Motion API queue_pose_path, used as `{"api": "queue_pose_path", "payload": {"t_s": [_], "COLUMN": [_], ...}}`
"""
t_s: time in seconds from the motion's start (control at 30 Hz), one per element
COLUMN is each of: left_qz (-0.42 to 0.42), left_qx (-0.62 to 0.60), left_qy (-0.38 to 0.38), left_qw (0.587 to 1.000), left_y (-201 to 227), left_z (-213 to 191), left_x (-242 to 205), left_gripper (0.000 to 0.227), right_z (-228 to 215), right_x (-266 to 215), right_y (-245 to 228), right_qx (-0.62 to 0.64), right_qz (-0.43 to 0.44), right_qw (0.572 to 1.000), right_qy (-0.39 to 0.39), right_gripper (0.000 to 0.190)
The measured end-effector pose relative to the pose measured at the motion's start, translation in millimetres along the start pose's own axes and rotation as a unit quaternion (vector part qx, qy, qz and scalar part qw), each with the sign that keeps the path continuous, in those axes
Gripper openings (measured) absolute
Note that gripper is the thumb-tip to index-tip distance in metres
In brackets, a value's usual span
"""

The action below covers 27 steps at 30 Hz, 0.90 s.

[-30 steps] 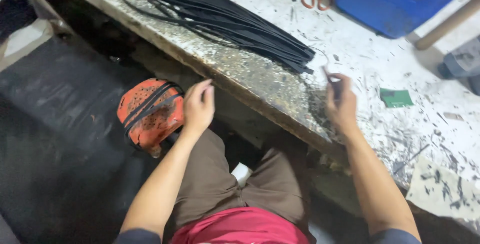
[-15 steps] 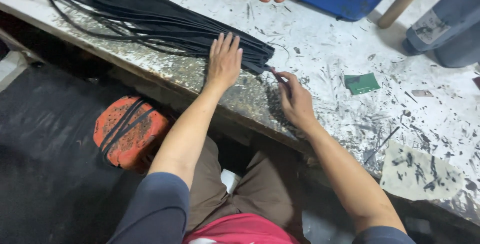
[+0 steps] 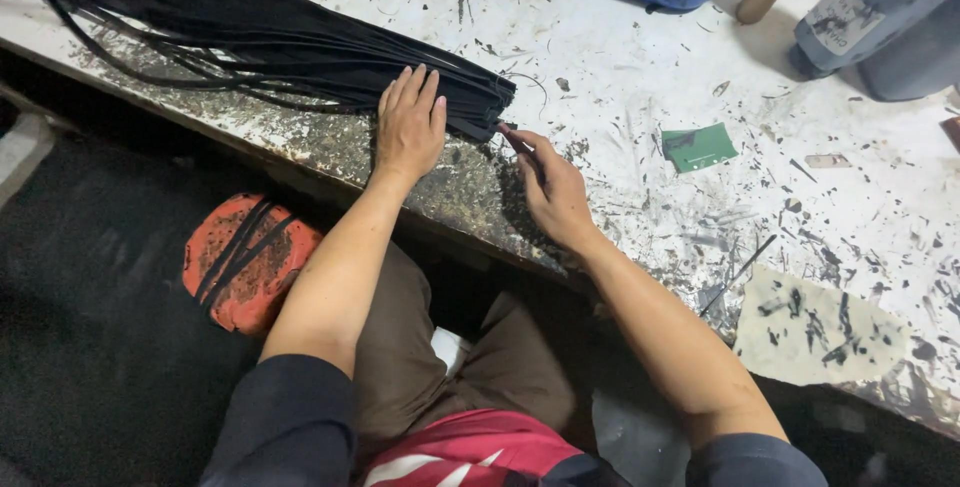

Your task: The person applies a coating to the edges of leather straps with a small applicator and rubs them with a cloth while sitting at a cluttered workbench.

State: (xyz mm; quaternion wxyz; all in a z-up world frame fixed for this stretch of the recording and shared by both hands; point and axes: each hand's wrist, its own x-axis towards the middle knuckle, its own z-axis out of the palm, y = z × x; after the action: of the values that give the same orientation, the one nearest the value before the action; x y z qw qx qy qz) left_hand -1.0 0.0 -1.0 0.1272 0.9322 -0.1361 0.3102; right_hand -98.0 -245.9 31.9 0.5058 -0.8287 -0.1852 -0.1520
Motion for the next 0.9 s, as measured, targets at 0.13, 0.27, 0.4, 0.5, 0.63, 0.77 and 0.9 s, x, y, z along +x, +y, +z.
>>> {"api": "queue_pose_path", "payload": {"t_s": [0.13, 0.27, 0.4, 0.5, 0.63, 0.77, 0.9], "left_qz": [0.005, 0.021, 0.031, 0.049, 0.058, 0.057, 0.043], "left_qx": [-0.011, -0.006, 0.009, -0.003, 0.003, -0.006, -0.033], "left_qy": [-0.011, -0.016, 0.005, 0.044, 0.062, 0.058, 0.035], "left_qw": [1.000, 1.000, 0.999, 0.998, 0.996, 0.997, 0.998], "left_y": [5.7, 5.2, -2.2, -2.5, -6.0, -1.9, 1.5], "left_z": [-10.9, -12.2, -4.9, -4.4, 3.0, -1.1, -4.1], "left_x": [2.6, 2.7, 0.5, 1.2, -0.7, 0.4, -1.6], "left_gripper": [0.043, 0.043, 0.040, 0.035, 0.033, 0.031, 0.031], "right_z": [8.6, 11.5, 13.5, 6.9, 15.5, 12.2, 6.7], "right_x": [0.3, 1.0, 1.0, 2.9, -1.4, 0.0, 0.6], "right_y": [18.4, 22.4, 26.0, 12.4, 33.3, 32.3, 35.7], "right_qx": [-0.006, 0.008, 0.001, -0.054, -0.111, -0.179, -0.201], "right_qz": [0.011, 0.032, 0.038, 0.037, 0.030, 0.045, 0.031], "right_qw": [1.000, 0.999, 0.999, 0.998, 0.993, 0.982, 0.977], "right_qy": [0.001, 0.004, 0.007, 0.004, -0.001, -0.031, -0.064], "right_gripper": [0.029, 0.026, 0.023, 0.026, 0.026, 0.026, 0.026]}}
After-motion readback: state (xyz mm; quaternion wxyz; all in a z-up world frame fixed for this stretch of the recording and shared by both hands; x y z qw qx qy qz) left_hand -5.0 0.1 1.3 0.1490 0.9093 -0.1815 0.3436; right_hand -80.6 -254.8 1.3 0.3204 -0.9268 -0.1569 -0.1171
